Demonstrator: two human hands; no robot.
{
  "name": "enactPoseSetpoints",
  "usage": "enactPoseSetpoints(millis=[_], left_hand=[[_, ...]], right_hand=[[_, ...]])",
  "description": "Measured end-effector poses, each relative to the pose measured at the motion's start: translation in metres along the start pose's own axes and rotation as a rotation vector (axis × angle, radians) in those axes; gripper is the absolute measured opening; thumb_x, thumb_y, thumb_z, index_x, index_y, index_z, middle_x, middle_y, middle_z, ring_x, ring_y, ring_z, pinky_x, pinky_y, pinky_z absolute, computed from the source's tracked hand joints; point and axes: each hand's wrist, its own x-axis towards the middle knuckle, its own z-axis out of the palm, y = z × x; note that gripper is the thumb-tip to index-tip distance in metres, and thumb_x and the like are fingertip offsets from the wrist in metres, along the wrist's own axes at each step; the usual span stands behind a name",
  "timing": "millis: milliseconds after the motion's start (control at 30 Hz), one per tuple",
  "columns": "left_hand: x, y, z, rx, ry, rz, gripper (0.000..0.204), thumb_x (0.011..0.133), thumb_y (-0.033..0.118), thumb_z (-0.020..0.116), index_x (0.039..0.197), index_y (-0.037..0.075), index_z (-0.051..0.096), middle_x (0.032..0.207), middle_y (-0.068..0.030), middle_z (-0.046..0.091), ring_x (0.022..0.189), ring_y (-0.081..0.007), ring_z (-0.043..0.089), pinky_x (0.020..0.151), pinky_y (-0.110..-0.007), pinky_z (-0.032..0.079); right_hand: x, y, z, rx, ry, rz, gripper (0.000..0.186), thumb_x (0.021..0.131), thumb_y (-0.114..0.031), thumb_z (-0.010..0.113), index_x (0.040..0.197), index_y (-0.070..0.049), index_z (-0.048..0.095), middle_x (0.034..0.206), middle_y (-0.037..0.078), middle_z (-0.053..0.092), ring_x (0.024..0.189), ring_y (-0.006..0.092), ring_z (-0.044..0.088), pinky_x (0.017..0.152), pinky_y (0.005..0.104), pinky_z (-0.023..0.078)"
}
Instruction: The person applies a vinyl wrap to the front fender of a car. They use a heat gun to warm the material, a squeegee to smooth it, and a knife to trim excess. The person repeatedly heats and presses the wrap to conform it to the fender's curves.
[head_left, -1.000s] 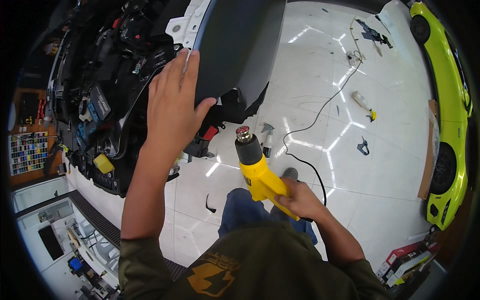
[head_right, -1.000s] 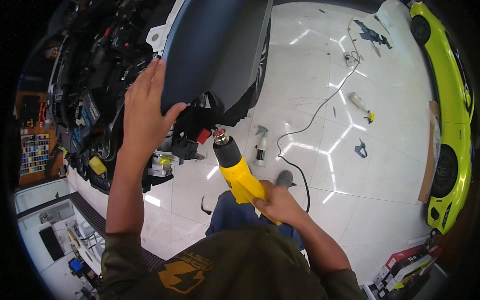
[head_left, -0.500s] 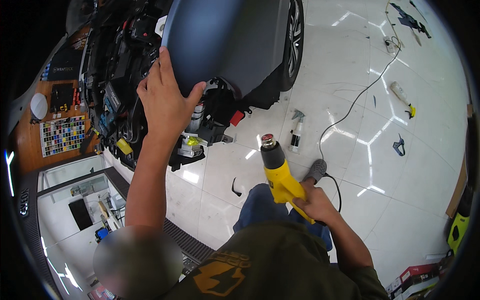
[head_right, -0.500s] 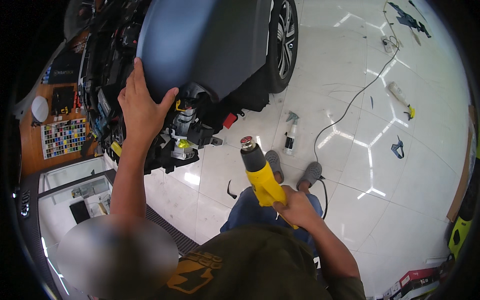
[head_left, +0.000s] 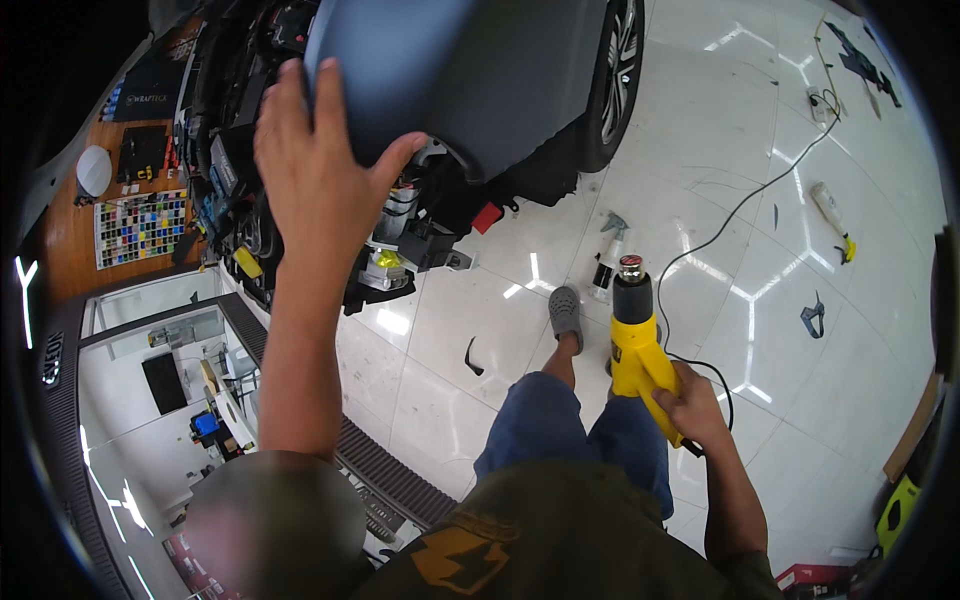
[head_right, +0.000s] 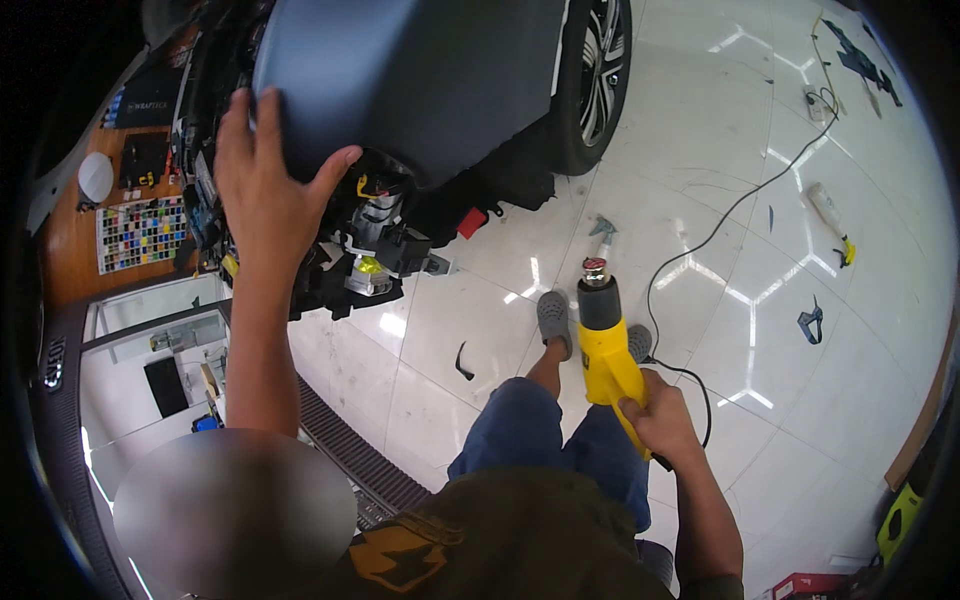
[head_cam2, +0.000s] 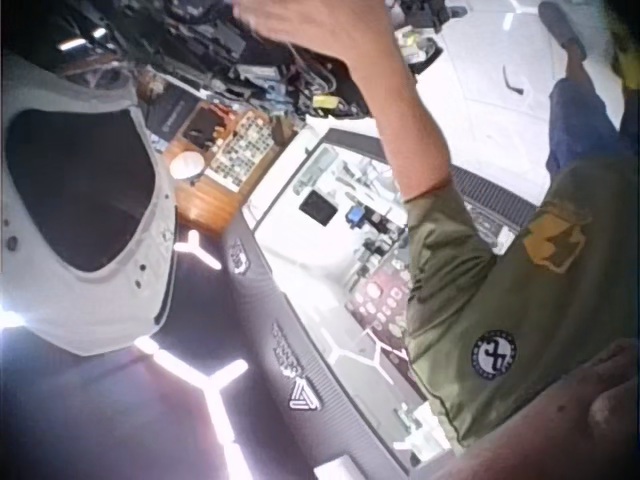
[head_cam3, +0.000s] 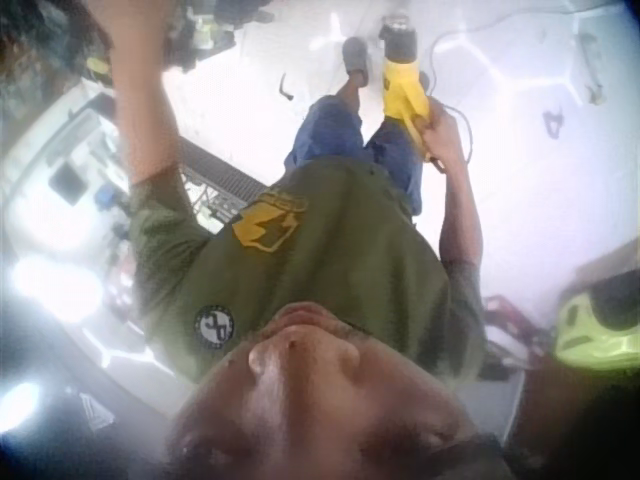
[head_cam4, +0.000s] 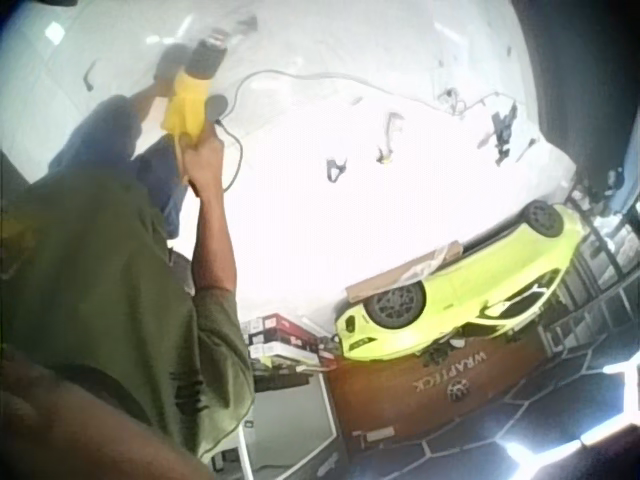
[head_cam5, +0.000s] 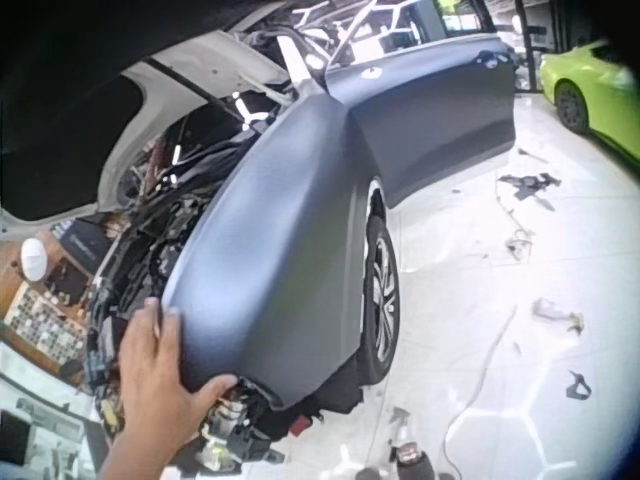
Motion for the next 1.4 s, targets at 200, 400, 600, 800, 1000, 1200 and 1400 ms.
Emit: enactPoseSetpoints(millis=[200, 400, 600, 800, 1000, 1200, 1400], left_hand=[[0.007, 0.0, 0.002, -0.04, -0.165, -0.025, 0.079, 0.075, 0.041, 0.077, 0.136, 0.004, 0.045, 0.141, -0.0355, 0.029, 0.127, -0.0501, 0.038, 0.101, -0.05, 0.04], [0.006, -0.007, -0.002, -0.025, -0.234, 0.062, 0.074, 0.079, 0.032, 0.076, 0.139, 0.005, 0.042, 0.147, -0.036, 0.019, 0.129, -0.0506, 0.036, 0.102, -0.049, 0.04], [0.002, -0.015, -0.006, -0.02, -0.321, 0.081, 0.076, 0.079, 0.024, 0.076, 0.143, 0.008, 0.038, 0.15, -0.0347, 0.012, 0.132, -0.0496, 0.033, 0.103, -0.048, 0.039], [0.003, -0.023, -0.02, -0.172, -0.434, 0.062, 0.077, 0.077, 0.011, 0.073, 0.145, 0.009, 0.036, 0.156, -0.0256, 0.002, 0.139, -0.0452, 0.023, 0.108, -0.046, 0.035], [0.0, -0.025, -0.021, -0.224, -0.397, 0.088, 0.077, 0.077, 0.009, 0.071, 0.145, 0.01, 0.035, 0.156, -0.0238, 0.002, 0.141, -0.0434, 0.02, 0.111, -0.045, 0.03], [-0.003, -0.033, -0.024, -0.46, -0.34, 0.008, 0.064, 0.079, 0.009, 0.067, 0.139, 0.007, 0.045, 0.155, -0.0237, 0.014, 0.139, -0.0415, 0.029, 0.11, -0.044, 0.033], [-0.055, -0.025, -0.033, -0.68, 0.137, 0.035, 0.025, 0.082, -0.001, 0.059, 0.106, -0.003, 0.063, 0.113, -0.0177, 0.062, 0.103, -0.0313, 0.061, 0.09, -0.037, 0.048]], right_hand=[[0.012, -0.002, 0.005, 0.068, 0.046, -0.035, 0.043, 0.08, -0.016, 0.064, 0.116, 0.005, 0.055, 0.091, 0.024, 0.066, 0.083, 0.0336, 0.066, 0.078, 0.0376, 0.049], [0.022, -0.012, 0.014, 0.078, 0.007, -0.031, 0.043, 0.079, -0.017, 0.065, 0.116, 0.004, 0.055, 0.093, 0.024, 0.066, 0.088, 0.0349, 0.066, 0.08, 0.0376, 0.049], [0.025, -0.011, 0.019, 0.069, 0.008, -0.051, 0.044, 0.079, -0.016, 0.065, 0.117, 0.004, 0.055, 0.096, 0.024, 0.066, 0.089, 0.0357, 0.066, 0.081, 0.0379, 0.049], [0.021, -0.001, 0.027, 0.125, 0.106, -0.123, 0.041, 0.08, -0.018, 0.064, 0.113, 0.004, 0.056, 0.09, 0.027, 0.065, 0.085, 0.0396, 0.066, 0.078, 0.0412, 0.051], [0.017, -0.005, 0.042, 0.092, 0.06, -0.154, 0.037, 0.079, -0.017, 0.065, 0.109, 0.003, 0.057, 0.087, 0.026, 0.065, 0.084, 0.0409, 0.065, 0.075, 0.0438, 0.051], [0.006, -0.052, 0.06, 0.062, -0.141, -0.215, 0.041, 0.081, -0.021, 0.066, 0.113, 0.002, 0.057, 0.088, 0.022, 0.066, 0.083, 0.0357, 0.065, 0.076, 0.0406, 0.05], [0.015, -0.098, 0.095, 0.343, -0.261, -0.373, 0.04, 0.086, -0.02, 0.064, 0.12, 0.0, 0.056, 0.089, 0.012, 0.066, 0.075, 0.0199, 0.064, 0.07, 0.0314, 0.05]])
